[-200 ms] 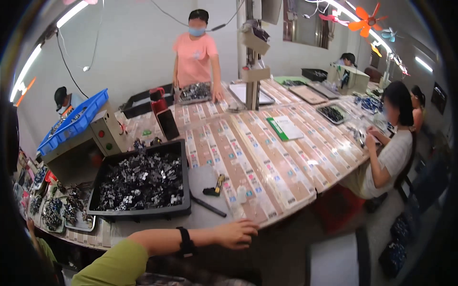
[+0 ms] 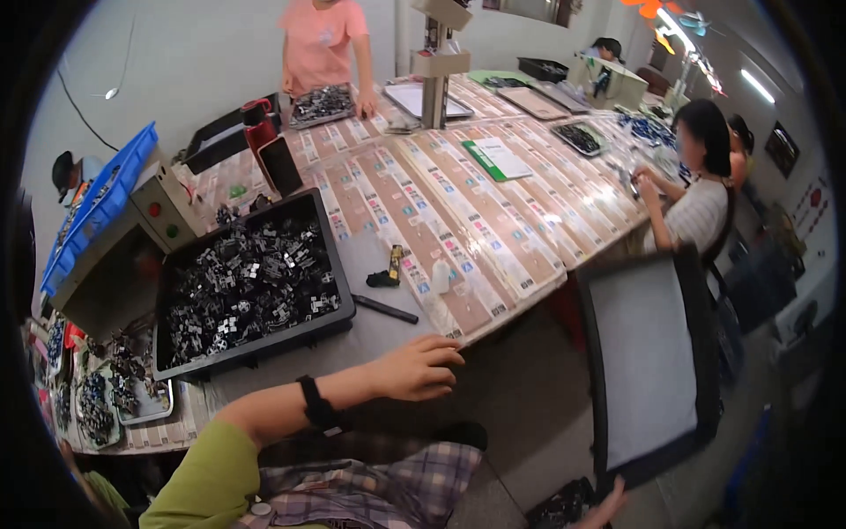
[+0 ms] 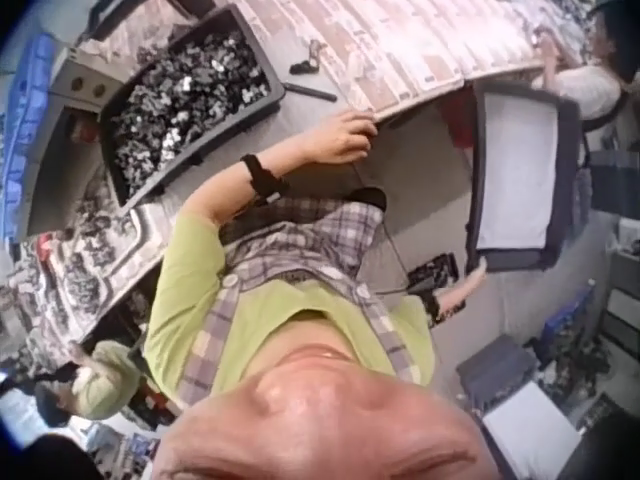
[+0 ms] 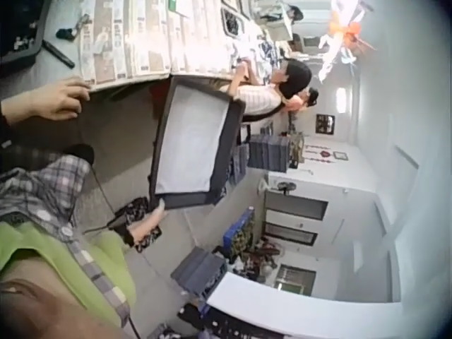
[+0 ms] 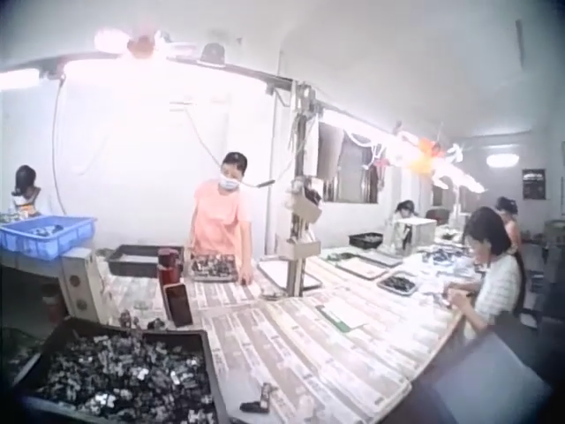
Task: Assembling small black and brown plastic components using adhesive.
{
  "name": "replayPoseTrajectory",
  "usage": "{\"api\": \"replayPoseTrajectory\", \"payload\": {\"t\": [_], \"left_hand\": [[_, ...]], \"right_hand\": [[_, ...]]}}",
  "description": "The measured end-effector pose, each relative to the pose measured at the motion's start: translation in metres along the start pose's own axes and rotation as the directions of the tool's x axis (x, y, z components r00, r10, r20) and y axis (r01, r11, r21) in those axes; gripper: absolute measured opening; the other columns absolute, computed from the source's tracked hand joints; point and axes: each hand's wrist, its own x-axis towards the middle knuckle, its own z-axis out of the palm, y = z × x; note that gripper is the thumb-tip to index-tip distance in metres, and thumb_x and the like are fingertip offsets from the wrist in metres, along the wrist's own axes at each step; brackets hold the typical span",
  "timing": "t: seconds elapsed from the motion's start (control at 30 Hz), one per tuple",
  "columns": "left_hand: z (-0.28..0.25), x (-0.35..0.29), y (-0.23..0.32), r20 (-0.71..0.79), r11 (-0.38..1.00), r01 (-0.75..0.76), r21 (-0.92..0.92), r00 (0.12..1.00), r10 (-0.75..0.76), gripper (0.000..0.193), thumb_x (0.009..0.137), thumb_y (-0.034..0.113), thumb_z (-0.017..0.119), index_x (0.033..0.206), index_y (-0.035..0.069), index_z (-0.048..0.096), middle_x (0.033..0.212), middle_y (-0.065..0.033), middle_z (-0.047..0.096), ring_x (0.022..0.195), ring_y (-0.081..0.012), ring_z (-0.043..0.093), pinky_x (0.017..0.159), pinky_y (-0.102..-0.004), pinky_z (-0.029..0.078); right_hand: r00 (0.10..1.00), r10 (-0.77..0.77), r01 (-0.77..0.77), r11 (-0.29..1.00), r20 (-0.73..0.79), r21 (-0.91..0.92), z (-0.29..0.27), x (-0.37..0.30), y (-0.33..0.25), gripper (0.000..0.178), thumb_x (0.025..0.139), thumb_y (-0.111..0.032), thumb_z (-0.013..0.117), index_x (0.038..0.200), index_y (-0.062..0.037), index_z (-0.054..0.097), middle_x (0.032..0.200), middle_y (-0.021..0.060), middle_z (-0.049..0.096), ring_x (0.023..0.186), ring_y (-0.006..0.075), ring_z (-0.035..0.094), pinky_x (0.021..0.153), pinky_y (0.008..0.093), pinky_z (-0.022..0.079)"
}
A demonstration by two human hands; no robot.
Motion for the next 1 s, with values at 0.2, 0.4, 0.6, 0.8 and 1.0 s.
{"api": "replayPoseTrajectory", "payload": {"t": [0.2, 0.4, 0.6, 0.8, 1.0], "left_hand": [[-0.059, -0.060, 0.057, -0.036, 0.987, 0.134, -0.088, 0.990, -0.138, 0.010, 0.075, 0.018, 0.062, 0.083, 0.012, 0.060, 0.099, -0.0040, 0.054, 0.106, -0.0267, 0.047, 0.086, -0.0380, 0.040], [-0.102, -0.118, 0.109, -0.067, 0.948, 0.320, 0.004, 0.946, -0.319, 0.012, 0.072, 0.016, 0.065, 0.084, 0.013, 0.062, 0.094, -0.0014, 0.058, 0.099, -0.0231, 0.052, 0.081, -0.0358, 0.043], [-0.147, -0.197, 0.131, -0.231, 0.872, 0.489, -0.032, 0.845, -0.482, 0.014, 0.071, 0.012, 0.066, 0.084, 0.012, 0.062, 0.092, -0.0020, 0.060, 0.094, -0.0237, 0.055, 0.078, -0.0353, 0.044], [-0.196, -0.273, 0.181, -0.470, 0.825, 0.549, -0.131, 0.699, -0.539, 0.010, 0.078, 0.017, 0.061, 0.083, 0.009, 0.059, 0.087, -0.0046, 0.056, 0.087, -0.0232, 0.053, 0.076, -0.0340, 0.043], [-0.208, -0.377, 0.245, -0.757, 0.702, 0.619, -0.353, 0.252, -0.603, 0.009, 0.080, 0.008, 0.059, 0.088, 0.003, 0.061, 0.087, -0.0078, 0.059, 0.086, -0.0208, 0.056, 0.076, -0.0301, 0.044]], "right_hand": [[0.946, -0.236, 0.204, 0.966, 0.223, 0.159, 0.128, 0.013, -0.100, 0.042, 0.071, -0.021, 0.064, 0.105, 0.0013, 0.053, 0.094, 0.0100, 0.058, 0.079, 0.0199, 0.058, 0.064, 0.0317, 0.047], [0.941, -0.107, 0.162, 0.975, 0.320, -0.150, 0.240, -0.020, -0.139, 0.030, 0.070, -0.021, 0.058, 0.089, 0.0007, 0.050, 0.070, 0.0098, 0.052, 0.048, 0.0202, 0.050, 0.032, 0.0303, 0.035], [0.886, -0.253, 0.303, 0.950, 0.387, -0.073, 0.329, -0.079, -0.132, 0.020, 0.071, -0.016, 0.053, 0.077, 0.0030, 0.053, 0.068, 0.0126, 0.055, 0.045, 0.0223, 0.052, 0.031, 0.0276, 0.036], [0.567, -0.179, 0.245, 0.969, 0.804, 0.043, 0.302, -0.075, -0.128, 0.070, 0.076, -0.041, 0.056, 0.129, -0.0026, 0.031, 0.123, 0.0121, 0.044, 0.111, 0.0239, 0.044, 0.086, 0.0329, 0.042], [0.184, -0.388, 0.480, 0.837, 0.903, 0.262, 0.131, -0.599, -0.153, 0.060, 0.081, -0.039, 0.051, 0.125, -0.0010, 0.037, 0.123, 0.0164, 0.044, 0.111, 0.0257, 0.045, 0.086, 0.0341, 0.043]]}}
